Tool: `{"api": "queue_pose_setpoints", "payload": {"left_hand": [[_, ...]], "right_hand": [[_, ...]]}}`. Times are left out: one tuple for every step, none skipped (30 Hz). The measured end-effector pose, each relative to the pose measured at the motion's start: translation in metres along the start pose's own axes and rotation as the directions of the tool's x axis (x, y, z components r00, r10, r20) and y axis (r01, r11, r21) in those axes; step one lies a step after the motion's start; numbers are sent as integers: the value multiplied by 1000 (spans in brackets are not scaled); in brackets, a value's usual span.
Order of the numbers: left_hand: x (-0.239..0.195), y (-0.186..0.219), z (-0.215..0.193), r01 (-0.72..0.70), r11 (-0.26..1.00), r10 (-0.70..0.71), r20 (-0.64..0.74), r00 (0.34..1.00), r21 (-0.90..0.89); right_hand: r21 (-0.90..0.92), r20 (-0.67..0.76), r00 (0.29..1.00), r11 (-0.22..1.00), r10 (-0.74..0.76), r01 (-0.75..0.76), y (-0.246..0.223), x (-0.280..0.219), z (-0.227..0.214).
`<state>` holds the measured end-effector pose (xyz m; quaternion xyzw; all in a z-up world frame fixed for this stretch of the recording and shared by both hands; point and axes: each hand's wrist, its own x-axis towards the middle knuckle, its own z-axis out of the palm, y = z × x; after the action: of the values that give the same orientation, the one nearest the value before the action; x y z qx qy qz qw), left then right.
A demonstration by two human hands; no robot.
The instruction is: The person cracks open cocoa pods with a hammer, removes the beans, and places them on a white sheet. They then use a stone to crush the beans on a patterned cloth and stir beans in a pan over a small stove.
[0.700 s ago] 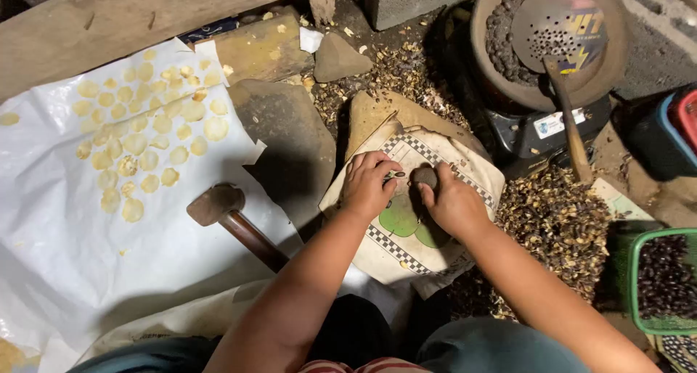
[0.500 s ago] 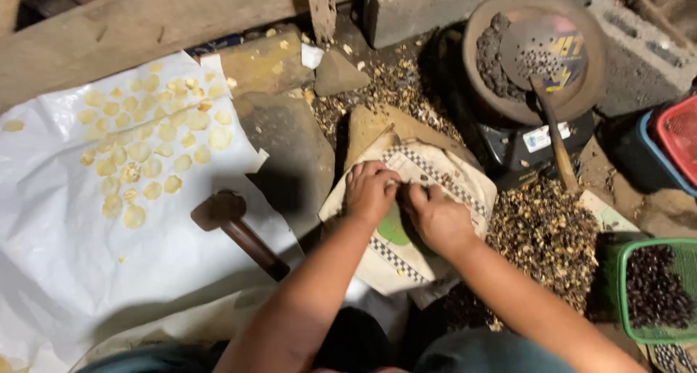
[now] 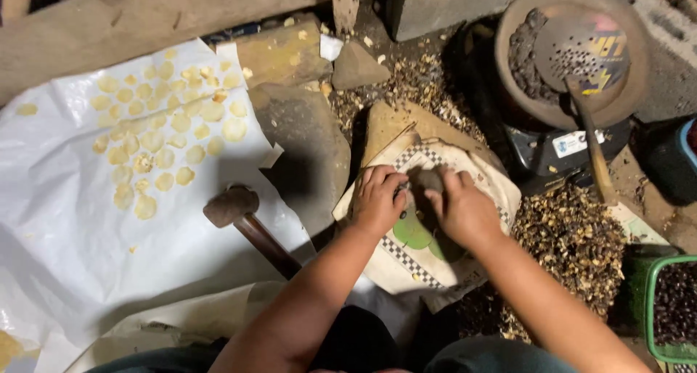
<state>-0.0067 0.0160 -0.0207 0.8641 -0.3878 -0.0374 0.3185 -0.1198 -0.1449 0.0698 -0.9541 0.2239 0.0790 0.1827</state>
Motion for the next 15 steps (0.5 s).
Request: {"api": "queue_pose_setpoints", "payload": {"left_hand": [[-1, 1, -2, 11, 1000, -11, 10, 1000, -3], [0, 2, -4, -18, 1000, 18, 7, 1000, 6], [2, 5, -6, -47, 999, 47, 4, 999, 14], [4, 1, -3, -48, 999, 47, 9, 999, 11], [5, -3, 0, -46, 999, 46, 13, 999, 18], [9, -4, 4, -46, 999, 46, 15, 999, 23], [4, 1, 6, -49, 999, 48, 18, 999, 16], [6, 2, 5, -36, 998, 35, 29, 999, 42], [7, 4, 4, -23, 997, 20, 39, 999, 68], [8, 6, 2, -23, 997, 21, 37, 999, 68], [8, 8, 0, -4, 998, 1, 39, 999, 69], [9, 12, -1, 8, 998, -11, 43, 999, 67], [4, 16, 1, 1, 998, -3, 43, 999, 64], [7, 17, 2, 46, 995, -52, 64, 997, 91], [11, 17, 2, 92, 989, -102, 83, 991, 119]], "right_hand": [[1, 14, 1000, 1000, 2, -2, 2, 8, 0], [52, 140, 985, 993, 98, -106, 5, 16, 0], [88, 266, 946, 973, 184, -214, 9, 23, -2], [88, 269, 944, 972, 190, -220, 9, 30, -3], [88, 296, 935, 970, 193, -228, 10, 36, -6], [85, 321, 926, 968, 197, -236, 11, 43, -12], [81, 321, 925, 967, 205, -242, 11, 39, -13], [90, 328, 922, 965, 206, -247, 9, 42, -16], [98, 335, 919, 963, 206, -252, 6, 44, -18], [97, 333, 920, 963, 206, -251, 10, 45, -11], [91, 314, 927, 966, 203, -242, 15, 46, -3], [85, 291, 934, 967, 206, -239, 21, 45, 4], [85, 285, 935, 966, 212, -244, 16, 34, 1], [121, 278, 939, 963, 202, -243, 10, 30, -4], [157, 270, 944, 958, 192, -240, 4, 27, -8]]}}
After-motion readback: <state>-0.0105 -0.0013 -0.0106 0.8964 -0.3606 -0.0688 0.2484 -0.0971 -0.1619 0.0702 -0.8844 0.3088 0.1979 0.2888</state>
